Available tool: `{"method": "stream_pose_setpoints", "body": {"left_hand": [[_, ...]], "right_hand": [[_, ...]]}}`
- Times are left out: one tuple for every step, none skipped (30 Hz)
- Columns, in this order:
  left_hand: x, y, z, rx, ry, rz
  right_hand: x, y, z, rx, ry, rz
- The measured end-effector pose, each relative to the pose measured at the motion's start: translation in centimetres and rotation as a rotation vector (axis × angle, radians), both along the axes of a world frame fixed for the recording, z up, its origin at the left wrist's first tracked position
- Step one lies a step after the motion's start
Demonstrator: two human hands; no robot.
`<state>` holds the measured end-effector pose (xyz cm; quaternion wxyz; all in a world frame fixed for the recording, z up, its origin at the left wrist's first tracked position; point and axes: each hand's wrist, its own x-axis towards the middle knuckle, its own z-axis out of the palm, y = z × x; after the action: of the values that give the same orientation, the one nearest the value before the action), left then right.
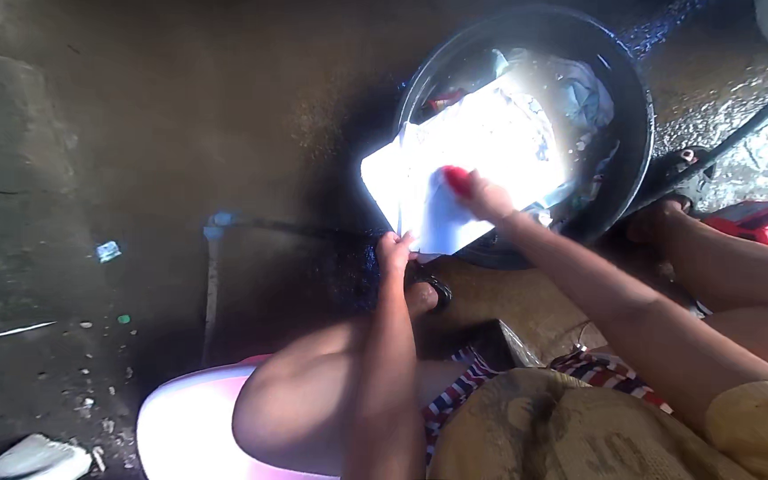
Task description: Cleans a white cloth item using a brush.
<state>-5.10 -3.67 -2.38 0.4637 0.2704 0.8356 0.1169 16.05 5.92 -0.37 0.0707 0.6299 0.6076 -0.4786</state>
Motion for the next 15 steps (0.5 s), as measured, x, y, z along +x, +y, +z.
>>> {"method": "stream_pose_setpoints", "body": {"left_hand": [[0.1, 0.1, -0.2, 0.000, -0.008, 0.022], [0.1, 0.2, -0.3, -0.005, -0.006, 0.026], [0.2, 0.4, -0.1, -0.021, 0.006, 0.008], [0.3, 0.7, 0.5, -0.059, 0.030, -0.039], [0.4, 1.3, 1.4, -0.112, 0.070, -0.116], [0.5, 1.9, 2.3, -0.169, 0.126, -0.212], [0.5, 2.5, 3.2, -0.212, 0.180, -0.297], [0.7, 3.1, 4.1, -0.223, 0.226, -0.349], [0.9, 3.7, 4.9, -0.203, 0.259, -0.365], [1.0, 4.3, 5.4, -0.150, 0.282, -0.354], [1.1, 5.0, 5.7, -0.086, 0.296, -0.328], [1.1, 5.7, 5.7, -0.034, 0.314, -0.302], [1.2, 6.4, 5.4, -0.002, 0.338, -0.283], [1.3, 7.2, 5.0, 0.005, 0.354, -0.272], [1.5, 8.0, 4.6, -0.006, 0.362, -0.271]], "right_hand": [[2.9, 1.8, -0.5, 0.023, -0.068, -0.075], [5.5, 3.2, -0.9, 0.039, -0.124, -0.138], [7.7, 4.3, -1.4, 0.048, -0.133, -0.194], [9.6, 5.1, -2.2, 0.051, -0.070, -0.258], [11.1, 5.6, -2.9, 0.034, 0.059, -0.352], [11.9, 5.8, -3.1, -0.026, 0.221, -0.484], [12.4, 6.1, -3.0, -0.093, 0.384, -0.649], [12.7, 6.3, -3.2, -0.136, 0.511, -0.788], [12.8, 6.6, -3.5, -0.175, 0.617, -0.884], [12.7, 6.7, -3.9, -0.189, 0.701, -0.931], [12.3, 6.9, -4.3, -0.190, 0.771, -0.944], [11.8, 7.0, -4.7, -0.187, 0.819, -0.926], [11.1, 7.2, -5.2, -0.179, 0.849, -0.896], [10.4, 7.6, -5.4, -0.168, 0.856, -0.876], [9.8, 8.0, -5.4, -0.167, 0.829, -0.863]]}}
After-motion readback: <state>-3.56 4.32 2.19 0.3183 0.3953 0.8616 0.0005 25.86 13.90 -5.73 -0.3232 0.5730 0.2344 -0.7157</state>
